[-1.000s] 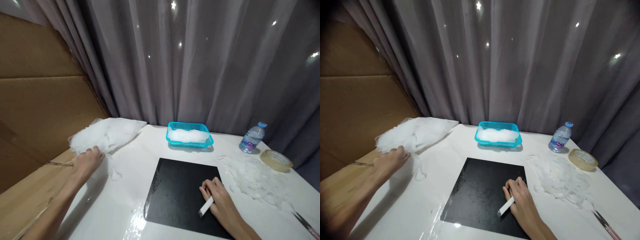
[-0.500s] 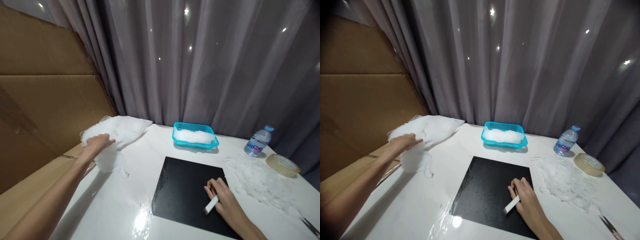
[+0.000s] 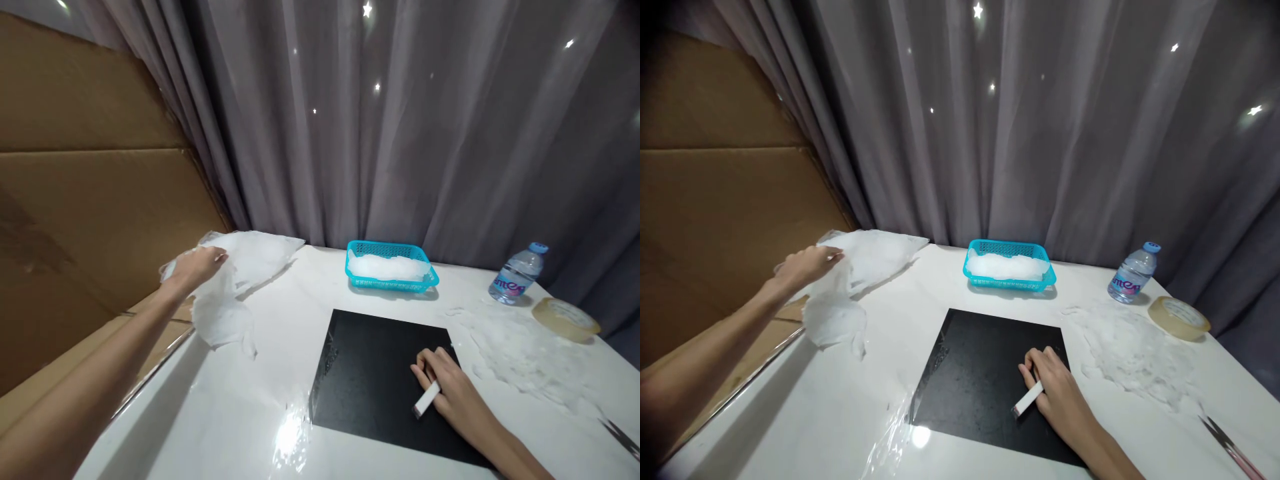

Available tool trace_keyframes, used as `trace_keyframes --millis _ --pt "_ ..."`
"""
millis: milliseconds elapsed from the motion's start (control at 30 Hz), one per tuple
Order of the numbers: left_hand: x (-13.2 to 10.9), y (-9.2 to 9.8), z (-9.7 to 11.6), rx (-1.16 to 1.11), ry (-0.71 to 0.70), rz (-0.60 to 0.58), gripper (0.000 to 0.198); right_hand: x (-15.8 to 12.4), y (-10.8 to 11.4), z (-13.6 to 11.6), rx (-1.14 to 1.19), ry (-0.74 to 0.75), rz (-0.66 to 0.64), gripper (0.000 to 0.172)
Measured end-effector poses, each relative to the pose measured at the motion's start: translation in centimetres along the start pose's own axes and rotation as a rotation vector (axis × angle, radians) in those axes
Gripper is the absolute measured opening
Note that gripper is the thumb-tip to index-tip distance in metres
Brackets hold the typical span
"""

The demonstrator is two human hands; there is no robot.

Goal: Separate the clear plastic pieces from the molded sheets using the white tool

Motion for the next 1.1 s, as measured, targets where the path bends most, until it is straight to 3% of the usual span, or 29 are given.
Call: trace_keyframes --millis 133,333,600,800,933,1100 --pt "0.1 0.1 -0.9 -0.025 0.024 -0.002 0.036 -0.2 -0.2 0.2 0.011 -0.022 -0.006 0.022" --pt "-0.8 1.1 -1.2 -0.113 0.054 0.116 0.036 0.0 0.1 -0.1 -0.012 -0.001 -0.01 0.021" --pt "-2.2 -0.6 1.6 -0.229 -0.167 0.151 0.029 0.2 0.3 -0.2 -0.018 0.046 0.006 0.02" --pt "0.4 0.2 4.4 -0.099 -0.248 0.292 0.042 0.3 0.4 -0.3 -0.007 0.051 -0.01 0.018" --pt "2.7 0.8 5.1 -0.039 -0.238 0.221 0.025 0.2 0.6 -0.3 -0.015 0.047 -0.015 0.018" --pt "3.1 2.3 4.5 -0.07 -0.176 0.143 0.037 0.0 0.7 -0.7 -0.092 0.084 0.022 0.018"
Point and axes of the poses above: each hand's wrist, its own x-axis towards the middle knuckle, its own y-axis out of the back of the hand, z = x × y, the point moved 5 cm from there along x, towards the middle knuckle
